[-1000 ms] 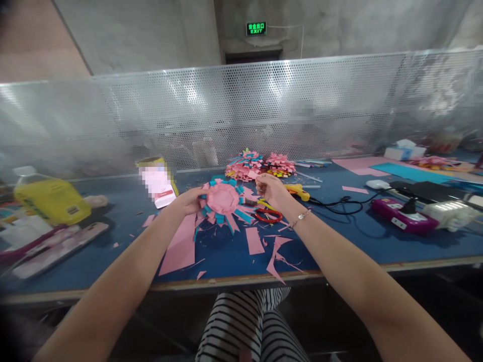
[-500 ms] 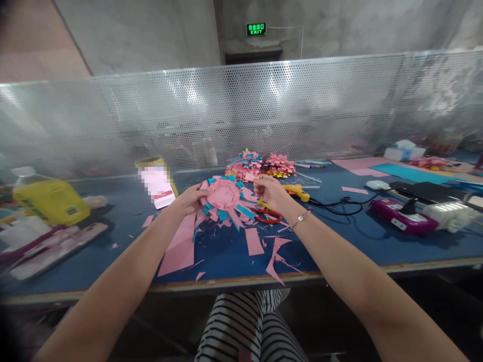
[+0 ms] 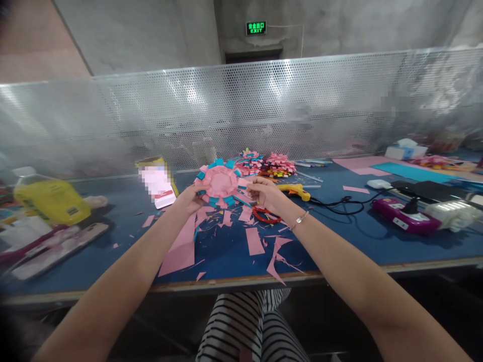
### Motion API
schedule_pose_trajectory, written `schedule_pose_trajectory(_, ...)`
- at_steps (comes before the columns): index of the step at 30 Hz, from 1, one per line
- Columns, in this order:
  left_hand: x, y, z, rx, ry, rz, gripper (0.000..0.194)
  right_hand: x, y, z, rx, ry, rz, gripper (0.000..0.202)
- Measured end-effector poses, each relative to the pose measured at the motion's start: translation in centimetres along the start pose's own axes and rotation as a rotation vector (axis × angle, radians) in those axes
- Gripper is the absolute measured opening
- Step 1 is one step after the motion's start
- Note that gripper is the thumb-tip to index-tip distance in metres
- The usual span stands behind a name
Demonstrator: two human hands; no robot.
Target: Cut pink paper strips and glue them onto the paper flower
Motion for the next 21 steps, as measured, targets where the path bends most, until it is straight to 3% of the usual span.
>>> schedule_pose_trajectory(3, 0.1, -0.2, 0.5, 0.101, -0.052, 0.152, 0.024, 0.0, -0.2, 0.4, -0.076, -0.038, 0.041, 0.014)
schedule_pose_trajectory(8, 0.4, -0.3, 0.7, 0.144, -0.144, 0.319, 0.026, 0.0, -0.7, 1.0, -0.25, -0.111, 0.084, 0.015)
schedule_pose_trajectory(12, 0.9, -0.2, 0.8, 0.175, -0.15, 0.436, 0.024, 0.6, -0.9, 1.1, -0.31, -0.176, 0.191, 0.015)
schedule_pose_trajectory(15, 1.2, -0.4, 1.0, 0.155, -0.158, 0.477, 0.022, 1.3, -0.9, 0.9, -0.252, -0.218, 0.265, 0.018)
schedule_pose_trajectory(21, 1.0, -0.9, 1.4, 0.02, -0.183, 0.48, 0.017, 2.5, -1.0, 0.0, 0.098, -0.11, 0.186, 0.024)
Point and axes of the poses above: each hand's wrist, its own z-axis away from the middle knuckle, its own y-axis out of the back of the hand, x = y × z, the point moved 2 cm from there along -z, towards the middle knuckle, and after that the axes turned 4 degrees about x, right-handed, at the moved point
